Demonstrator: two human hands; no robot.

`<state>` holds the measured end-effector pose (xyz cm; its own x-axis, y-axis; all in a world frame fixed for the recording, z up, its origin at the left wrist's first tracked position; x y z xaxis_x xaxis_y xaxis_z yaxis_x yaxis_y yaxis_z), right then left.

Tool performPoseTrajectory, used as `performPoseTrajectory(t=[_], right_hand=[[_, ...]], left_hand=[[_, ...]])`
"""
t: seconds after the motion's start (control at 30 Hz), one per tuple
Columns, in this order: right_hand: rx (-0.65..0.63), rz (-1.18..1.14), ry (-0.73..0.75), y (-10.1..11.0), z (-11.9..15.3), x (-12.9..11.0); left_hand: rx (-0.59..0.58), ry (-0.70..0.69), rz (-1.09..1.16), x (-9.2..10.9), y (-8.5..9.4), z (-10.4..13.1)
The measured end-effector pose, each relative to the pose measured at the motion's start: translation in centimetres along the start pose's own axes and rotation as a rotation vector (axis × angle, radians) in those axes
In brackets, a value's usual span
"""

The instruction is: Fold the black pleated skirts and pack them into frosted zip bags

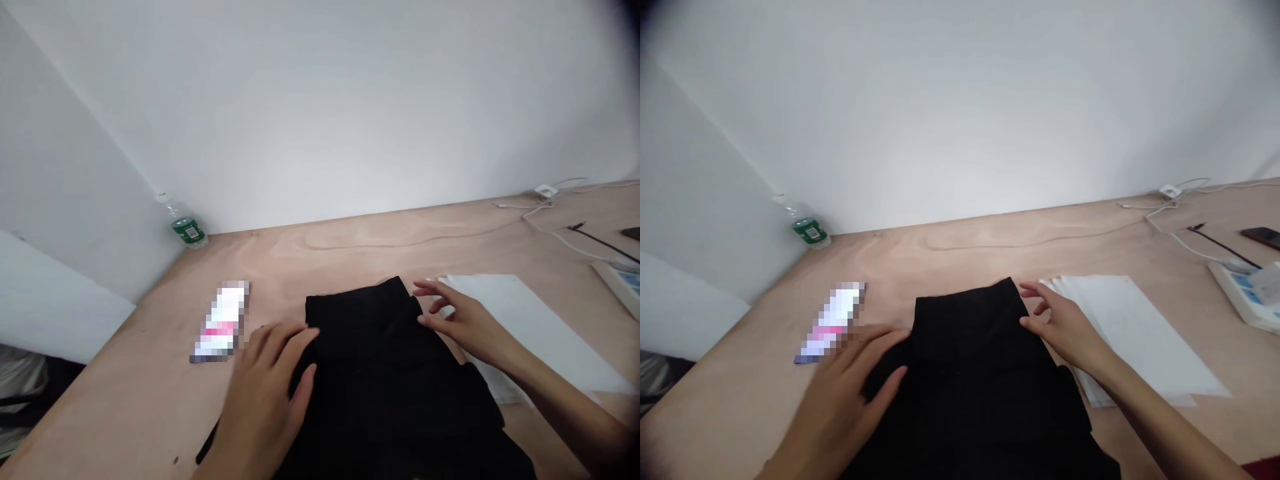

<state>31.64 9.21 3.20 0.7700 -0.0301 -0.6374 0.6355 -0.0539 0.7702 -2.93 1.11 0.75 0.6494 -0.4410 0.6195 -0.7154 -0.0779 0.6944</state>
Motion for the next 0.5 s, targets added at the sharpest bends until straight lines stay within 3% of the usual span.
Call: performPoseTrajectory(t=[0.03,0.07,0.13,0.2,0.3,0.4,0.5], right_hand=[[-0.035,0.003,0.03,-0.5,-0.7,-0.2],[-0.07,0.003,0.042,-1.0,-1.4,-0.3],[-0.112,-0.014,0.039,-1.4,-2.4,-0.2],[-0.084,-0.054,0.029,-1.0,-3.3,0.1],[0.011,-0.078,0.002,-0.3,-4.5,0.6],[0.03,-0.048,-0.021,-0.9,-5.5,1.2],[0.039,-0.018,-0.023,-1.5,-6.3,1.7]], left_hand=[[-0.152,-0.003,-0.062,2.6,-1.2,-4.3],[-0.224,-0.029,-0.084,4.8,-1.7,-7.7],[-0.264,0.028,-0.068,6.2,-1.8,-11.9],[-0.225,0.16,0.038,4.8,-1.6,-13.3],[-0.166,0.334,0.153,0.8,-1.8,-13.7],[-0.135,0.376,0.113,-1.4,-2.4,-14.7],[-0.109,0.379,0.084,-2.1,-2.8,-15.7]])
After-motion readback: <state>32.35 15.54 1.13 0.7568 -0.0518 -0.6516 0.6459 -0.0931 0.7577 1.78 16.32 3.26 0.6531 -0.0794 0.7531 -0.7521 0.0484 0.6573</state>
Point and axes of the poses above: each hand's wrist, its own z-axis away from the middle knuckle, its own y-axis out of the back of the hand, x = y × z, the point moved 9 cm from there along -z, towards the middle knuckle, and after that the axes turned 15 degrees about z, right-handed, at the moved point
